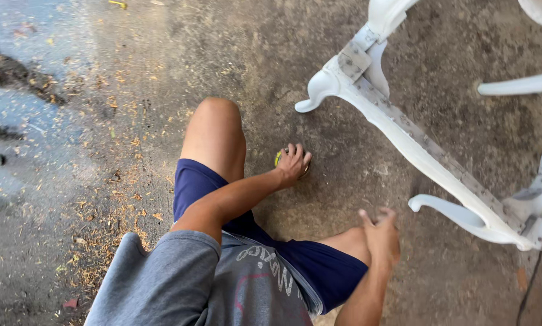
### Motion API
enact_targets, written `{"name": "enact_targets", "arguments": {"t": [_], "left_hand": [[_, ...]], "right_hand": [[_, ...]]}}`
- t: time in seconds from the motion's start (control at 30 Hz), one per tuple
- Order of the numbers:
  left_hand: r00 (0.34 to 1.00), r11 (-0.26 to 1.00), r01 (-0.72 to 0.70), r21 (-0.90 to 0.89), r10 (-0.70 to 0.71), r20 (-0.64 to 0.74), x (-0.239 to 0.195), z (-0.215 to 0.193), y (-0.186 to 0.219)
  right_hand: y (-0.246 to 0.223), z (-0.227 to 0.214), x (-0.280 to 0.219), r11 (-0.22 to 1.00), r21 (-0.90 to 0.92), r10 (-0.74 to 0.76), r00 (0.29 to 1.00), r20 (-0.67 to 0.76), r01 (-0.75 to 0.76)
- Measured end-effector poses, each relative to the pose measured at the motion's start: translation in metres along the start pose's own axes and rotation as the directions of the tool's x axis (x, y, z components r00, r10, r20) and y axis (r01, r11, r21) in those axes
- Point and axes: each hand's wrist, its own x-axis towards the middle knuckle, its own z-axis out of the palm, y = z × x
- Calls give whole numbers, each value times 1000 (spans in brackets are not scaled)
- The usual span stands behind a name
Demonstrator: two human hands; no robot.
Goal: The person applies a filler paste to a white chair frame using a small metal tool. They scrape the filler from a can and spread it into joints and crevices on the chair legs and frame.
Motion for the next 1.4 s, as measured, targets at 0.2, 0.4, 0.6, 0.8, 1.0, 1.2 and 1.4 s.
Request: {"name": "enact_targets", "arguments": {"t": [0.2,0.4,0.6,0.8,1.0,1.2,1.4], "left_hand": [[993,993,-86,-80,80,-83,28,1,-15],[932,897,-345,-275,293,-214,31,-23,-40],[984,601,-139,-787,-8,-180,41,-55,-85],[939,675,339,-655,-283,195,44,-56,-98],[949,759,260,-597,-316,12,48,-39,-92],[942,784,258,-565,-335,-34,50,-31,-92],[941,774,289,-563,-339,17,44,-31,-93]], "right_hand": [[-40,45,-9,910,175,-394,915,82,376],[-66,74,-20,887,409,-325,920,218,216],[-102,77,-26,976,117,-212,912,350,182],[-136,112,-16,854,21,-513,836,195,519],[-140,133,-28,849,-200,-450,868,210,489],[-123,111,-32,702,-259,-663,741,105,664],[-128,120,-20,931,-30,-337,888,314,364]]}}
